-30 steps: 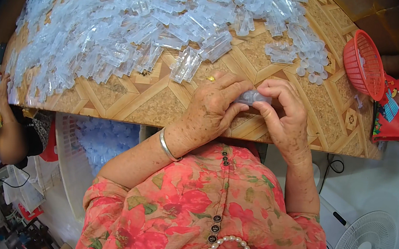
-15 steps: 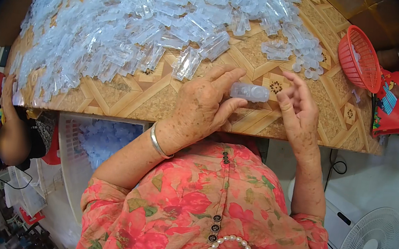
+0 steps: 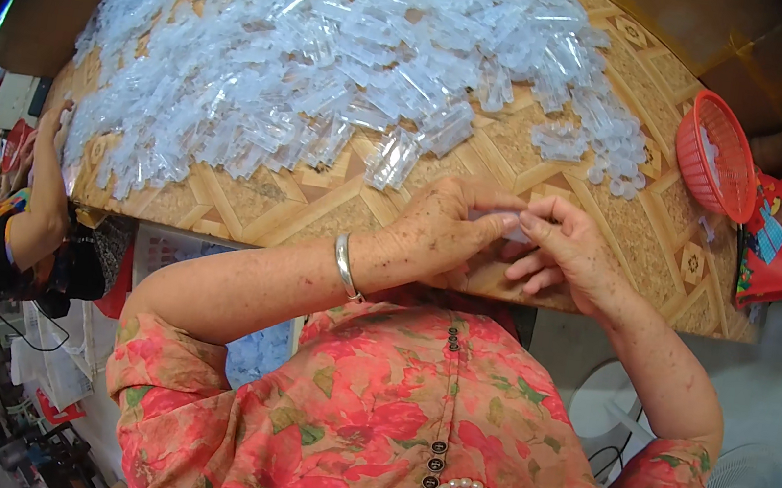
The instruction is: The person sits at a wooden table and repeatedly picks up small, clear plastic components. They insert a smaller circular piece into a larger rectangular housing, then place the assembled unit onto a growing pile on the table. The task involves repetitive manual assembly of identical plastic parts.
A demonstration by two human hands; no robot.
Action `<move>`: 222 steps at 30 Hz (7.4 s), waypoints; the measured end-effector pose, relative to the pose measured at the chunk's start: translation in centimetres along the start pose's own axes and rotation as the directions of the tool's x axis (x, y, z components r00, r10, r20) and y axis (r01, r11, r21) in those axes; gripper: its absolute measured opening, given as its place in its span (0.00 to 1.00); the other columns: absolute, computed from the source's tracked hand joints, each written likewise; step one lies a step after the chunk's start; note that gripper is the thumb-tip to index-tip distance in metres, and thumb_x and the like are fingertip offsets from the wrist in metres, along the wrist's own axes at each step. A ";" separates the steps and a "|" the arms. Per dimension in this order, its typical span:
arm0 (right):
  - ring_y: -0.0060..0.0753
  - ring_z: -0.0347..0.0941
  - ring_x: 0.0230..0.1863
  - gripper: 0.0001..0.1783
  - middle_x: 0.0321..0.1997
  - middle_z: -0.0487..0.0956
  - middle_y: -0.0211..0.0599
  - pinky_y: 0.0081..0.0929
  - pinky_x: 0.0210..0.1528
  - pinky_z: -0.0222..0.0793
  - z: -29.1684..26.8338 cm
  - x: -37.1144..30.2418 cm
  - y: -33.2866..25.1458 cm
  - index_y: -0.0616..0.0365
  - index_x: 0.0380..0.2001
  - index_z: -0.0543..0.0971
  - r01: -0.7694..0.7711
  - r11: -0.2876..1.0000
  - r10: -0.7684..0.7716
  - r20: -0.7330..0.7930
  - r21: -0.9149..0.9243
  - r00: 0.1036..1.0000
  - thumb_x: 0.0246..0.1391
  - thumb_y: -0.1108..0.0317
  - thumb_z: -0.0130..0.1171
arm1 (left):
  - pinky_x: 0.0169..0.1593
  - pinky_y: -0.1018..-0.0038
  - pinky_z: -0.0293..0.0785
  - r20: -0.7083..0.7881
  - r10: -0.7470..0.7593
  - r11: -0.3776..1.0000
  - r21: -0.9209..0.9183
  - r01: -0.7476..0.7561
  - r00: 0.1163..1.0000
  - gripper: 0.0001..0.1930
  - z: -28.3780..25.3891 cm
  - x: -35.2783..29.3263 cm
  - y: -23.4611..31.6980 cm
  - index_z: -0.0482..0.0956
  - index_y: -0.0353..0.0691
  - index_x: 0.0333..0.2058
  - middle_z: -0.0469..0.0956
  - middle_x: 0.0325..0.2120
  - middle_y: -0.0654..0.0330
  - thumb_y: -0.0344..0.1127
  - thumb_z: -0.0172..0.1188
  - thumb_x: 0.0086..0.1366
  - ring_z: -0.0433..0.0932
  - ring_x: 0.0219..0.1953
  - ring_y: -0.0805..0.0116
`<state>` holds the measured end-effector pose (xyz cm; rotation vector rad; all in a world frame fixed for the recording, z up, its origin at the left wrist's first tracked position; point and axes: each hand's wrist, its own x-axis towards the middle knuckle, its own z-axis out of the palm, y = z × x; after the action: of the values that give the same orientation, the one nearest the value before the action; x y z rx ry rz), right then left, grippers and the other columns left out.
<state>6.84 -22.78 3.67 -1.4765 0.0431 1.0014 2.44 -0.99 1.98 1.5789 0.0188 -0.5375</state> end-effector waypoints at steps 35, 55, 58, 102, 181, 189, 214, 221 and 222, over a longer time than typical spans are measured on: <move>0.29 0.86 0.33 0.29 0.38 0.83 0.43 0.19 0.27 0.82 0.1 0.7 2.0 0.61 0.63 0.68 0.152 0.987 -0.153 -0.025 -0.042 0.988 0.72 0.49 0.55 | 0.34 0.82 0.77 -0.252 0.097 0.944 0.331 -0.008 0.963 0.12 -7.1 -13.1 2.1 0.86 0.37 0.49 0.85 0.37 0.64 0.34 0.62 0.71 0.80 0.37 0.81; 0.37 0.83 0.30 0.21 0.23 0.79 0.33 0.39 0.33 0.76 -1.9 1.8 -0.1 0.55 0.58 0.76 0.153 0.397 -0.733 -0.212 -0.905 0.646 0.64 0.63 0.63 | 0.34 0.69 0.80 -0.053 0.597 0.562 0.740 -0.370 0.800 0.17 -2.1 -5.9 2.2 0.83 0.38 0.51 0.85 0.36 0.54 0.32 0.70 0.63 0.84 0.29 0.63; 0.50 0.82 0.35 0.21 0.27 0.81 0.41 0.46 0.42 0.76 -1.5 1.8 -0.6 0.51 0.57 0.77 0.018 0.358 -0.681 -0.248 -0.933 0.689 0.62 0.61 0.63 | 0.38 0.64 0.81 0.007 0.596 0.544 0.732 -0.410 0.803 0.18 -0.6 -3.2 3.0 0.83 0.37 0.50 0.84 0.38 0.52 0.32 0.70 0.62 0.85 0.33 0.56; 0.46 0.81 0.40 0.10 0.44 0.82 0.40 0.40 0.42 0.76 -3.7 5.8 -4.0 0.56 0.39 0.79 0.133 0.319 -0.783 -0.181 -0.938 0.595 0.57 0.67 0.66 | 0.45 0.59 0.79 -0.035 0.725 0.502 0.710 -0.493 0.688 0.30 0.1 1.4 -2.2 0.79 0.35 0.54 0.80 0.47 0.50 0.32 0.76 0.51 0.81 0.45 0.47; 0.38 0.74 0.51 0.45 0.60 0.74 0.44 0.36 0.56 0.72 1.9 -1.7 3.3 0.60 0.61 0.72 0.553 0.450 -0.874 -0.219 -0.702 0.434 0.39 0.60 0.81 | 0.52 0.72 0.84 -0.152 0.390 0.813 -0.406 -0.417 0.908 0.18 2.5 0.3 -0.7 0.64 0.40 0.54 0.72 0.58 0.53 0.23 0.60 0.71 0.80 0.54 0.67; 0.39 0.74 0.56 0.46 0.61 0.74 0.43 0.35 0.56 0.74 2.2 -1.7 3.8 0.59 0.62 0.71 0.559 0.419 -0.890 -0.200 -0.715 0.410 0.39 0.62 0.81 | 0.60 0.70 0.79 -0.059 0.330 0.720 -0.629 -0.292 0.942 0.12 2.7 -0.6 -0.1 0.68 0.41 0.56 0.68 0.67 0.49 0.35 0.53 0.79 0.74 0.64 0.63; 0.47 0.75 0.61 0.47 0.62 0.75 0.47 0.40 0.61 0.75 2.4 -1.2 4.2 0.58 0.64 0.71 0.565 0.222 -0.950 -0.045 -0.795 0.310 0.36 0.70 0.80 | 0.67 0.67 0.70 0.110 0.360 0.824 -0.503 -0.260 0.926 0.31 1.7 -1.5 -0.1 0.61 0.38 0.74 0.72 0.65 0.53 0.33 0.57 0.75 0.71 0.66 0.66; 0.49 0.75 0.61 0.48 0.62 0.76 0.48 0.41 0.61 0.74 1.9 -1.1 4.7 0.58 0.63 0.71 0.599 0.166 -0.962 0.003 -0.783 0.271 0.35 0.70 0.81 | 0.68 0.66 0.69 0.202 0.269 0.803 -0.587 -0.104 0.942 0.29 1.2 -2.2 0.6 0.64 0.37 0.72 0.74 0.64 0.55 0.32 0.58 0.75 0.72 0.66 0.65; 0.49 0.76 0.61 0.48 0.62 0.76 0.48 0.41 0.61 0.74 2.0 -1.1 4.7 0.57 0.63 0.71 0.607 0.178 -0.961 -0.005 -0.775 0.275 0.35 0.70 0.81 | 0.69 0.66 0.69 0.190 0.280 0.802 -0.585 -0.120 0.941 0.29 1.3 -2.0 0.3 0.64 0.37 0.72 0.74 0.64 0.55 0.32 0.58 0.75 0.72 0.66 0.65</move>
<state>2.43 -22.72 0.89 -1.9711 -0.7902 -0.4575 0.34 -1.66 3.03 0.8976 -0.1810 -0.5123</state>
